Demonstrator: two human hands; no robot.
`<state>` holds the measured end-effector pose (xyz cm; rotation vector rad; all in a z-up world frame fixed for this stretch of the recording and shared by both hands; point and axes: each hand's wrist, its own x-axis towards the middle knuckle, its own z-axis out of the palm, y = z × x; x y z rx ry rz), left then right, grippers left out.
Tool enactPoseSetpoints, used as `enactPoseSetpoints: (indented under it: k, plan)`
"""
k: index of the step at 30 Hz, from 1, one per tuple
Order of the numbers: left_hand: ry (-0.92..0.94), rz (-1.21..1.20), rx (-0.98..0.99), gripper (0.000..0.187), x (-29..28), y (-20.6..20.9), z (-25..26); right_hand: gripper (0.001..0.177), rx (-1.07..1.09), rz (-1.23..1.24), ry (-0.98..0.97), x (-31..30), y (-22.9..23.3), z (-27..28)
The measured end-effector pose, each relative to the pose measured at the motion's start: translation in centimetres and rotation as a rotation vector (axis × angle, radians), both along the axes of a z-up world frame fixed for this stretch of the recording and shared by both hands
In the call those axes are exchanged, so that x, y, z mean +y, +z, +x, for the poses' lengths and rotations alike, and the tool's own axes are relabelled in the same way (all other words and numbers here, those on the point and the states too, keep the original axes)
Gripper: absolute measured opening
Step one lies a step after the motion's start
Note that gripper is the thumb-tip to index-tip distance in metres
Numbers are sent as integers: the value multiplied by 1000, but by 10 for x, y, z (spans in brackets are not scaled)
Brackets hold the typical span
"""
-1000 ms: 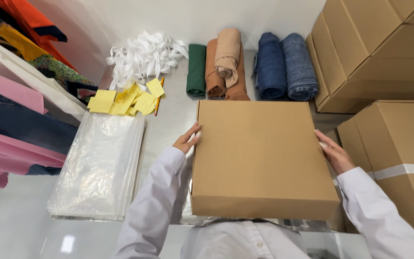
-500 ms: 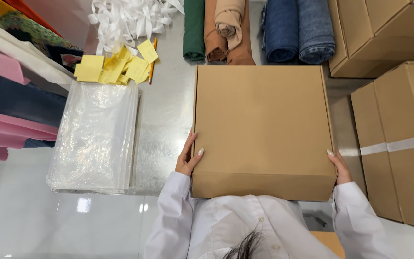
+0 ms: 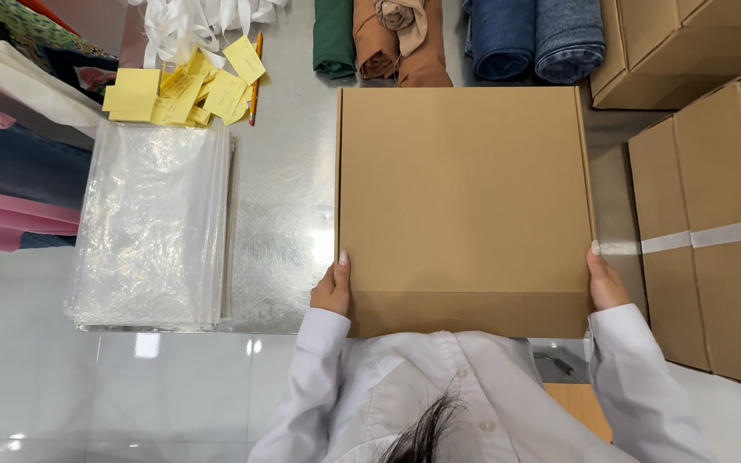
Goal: Packing a garment into a cardboard box and tying it with a white ribbon
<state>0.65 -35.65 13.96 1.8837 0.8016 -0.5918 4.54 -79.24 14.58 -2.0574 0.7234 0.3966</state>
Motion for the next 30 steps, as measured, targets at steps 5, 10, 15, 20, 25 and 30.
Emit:
enactPoseSetpoints:
  k: [5,10,15,20,25,30]
  plan:
    - [-130,199,25,93,-5,-14,-5,85,73,-163,63,-21,-22,1]
    - [-224,378,40,96,-1,-58,-1,88,136,-268,121,-1,9,6]
    - [-329,572,23,94,6,-121,-2,98,253,-347,61,-5,-1,14]
    - [-433,608,49,57,9,-120,0,107,315,-371,101,-20,-12,20]
    - [-701,720,55,54,14,-137,-3,109,348,-393,128,-27,-20,22]
    - [-586,598,135,62,13,-116,4,106,368,-425,133,-22,-13,21]
